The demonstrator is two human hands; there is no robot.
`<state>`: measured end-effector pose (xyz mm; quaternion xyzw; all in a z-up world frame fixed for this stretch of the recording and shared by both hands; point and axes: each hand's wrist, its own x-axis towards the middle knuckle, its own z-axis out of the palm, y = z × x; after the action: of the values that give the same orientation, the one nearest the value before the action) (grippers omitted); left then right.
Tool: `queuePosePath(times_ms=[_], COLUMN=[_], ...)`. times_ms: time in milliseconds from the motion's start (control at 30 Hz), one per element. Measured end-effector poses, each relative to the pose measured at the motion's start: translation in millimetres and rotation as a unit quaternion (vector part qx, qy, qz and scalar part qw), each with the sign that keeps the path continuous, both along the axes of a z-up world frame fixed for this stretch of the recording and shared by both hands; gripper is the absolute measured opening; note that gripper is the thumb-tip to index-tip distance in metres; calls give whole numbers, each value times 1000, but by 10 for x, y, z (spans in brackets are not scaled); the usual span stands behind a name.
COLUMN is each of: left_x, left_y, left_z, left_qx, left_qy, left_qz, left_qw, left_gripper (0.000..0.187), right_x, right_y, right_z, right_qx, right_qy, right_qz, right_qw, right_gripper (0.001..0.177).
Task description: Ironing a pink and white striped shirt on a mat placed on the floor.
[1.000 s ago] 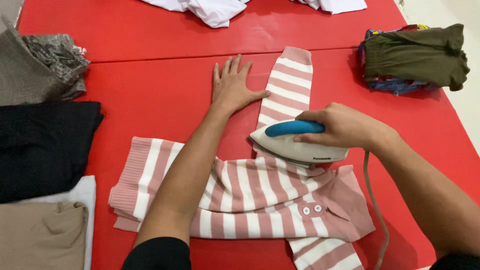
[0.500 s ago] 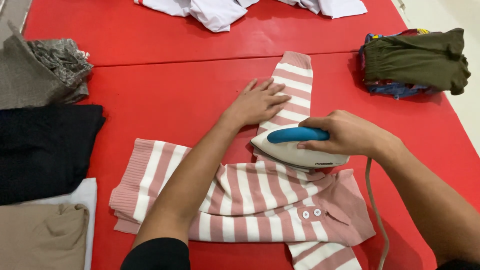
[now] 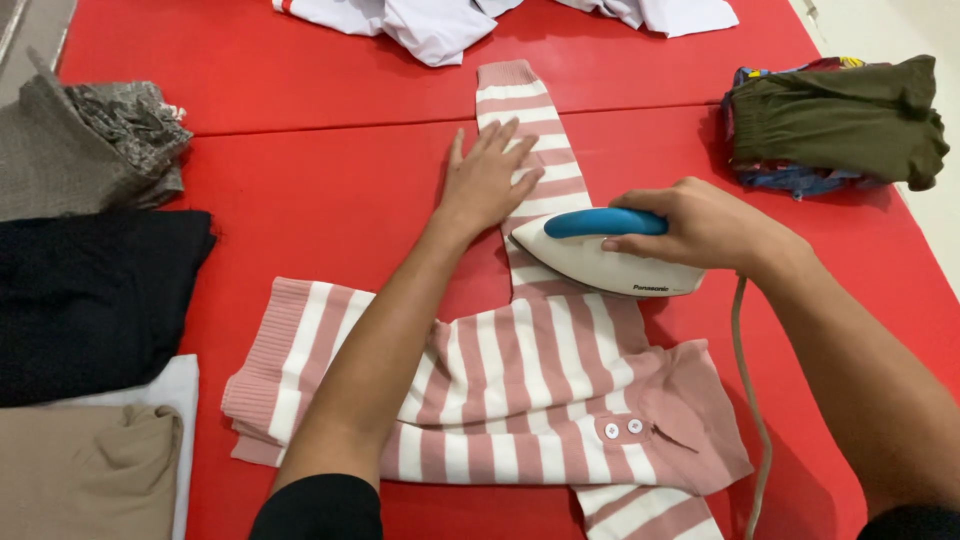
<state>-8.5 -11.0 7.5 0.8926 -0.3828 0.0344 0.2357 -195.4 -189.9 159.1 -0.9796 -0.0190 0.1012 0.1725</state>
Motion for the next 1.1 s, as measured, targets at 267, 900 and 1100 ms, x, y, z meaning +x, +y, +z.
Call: queuePosePath(times_ms=[267,900,1100], left_x=[33,293,229], left_y=[45,121,130], left_z=[-52,-233,-88], left_qx=[64,-149,-32], left_qy=[38,30,61], left_qz=[-23,171,150], left_qw=[997,973,986], left_gripper=[53,64,92], right_x=[254,1451,1938], right_y=[56,-279,-496], right_z=[-64,-457,-596], right_qx=[-11,-58,-47], right_qy=[36,-153,-183], right_qz=[27,-9,-38], right_qw=[999,986,981], right_gripper=[54,45,49])
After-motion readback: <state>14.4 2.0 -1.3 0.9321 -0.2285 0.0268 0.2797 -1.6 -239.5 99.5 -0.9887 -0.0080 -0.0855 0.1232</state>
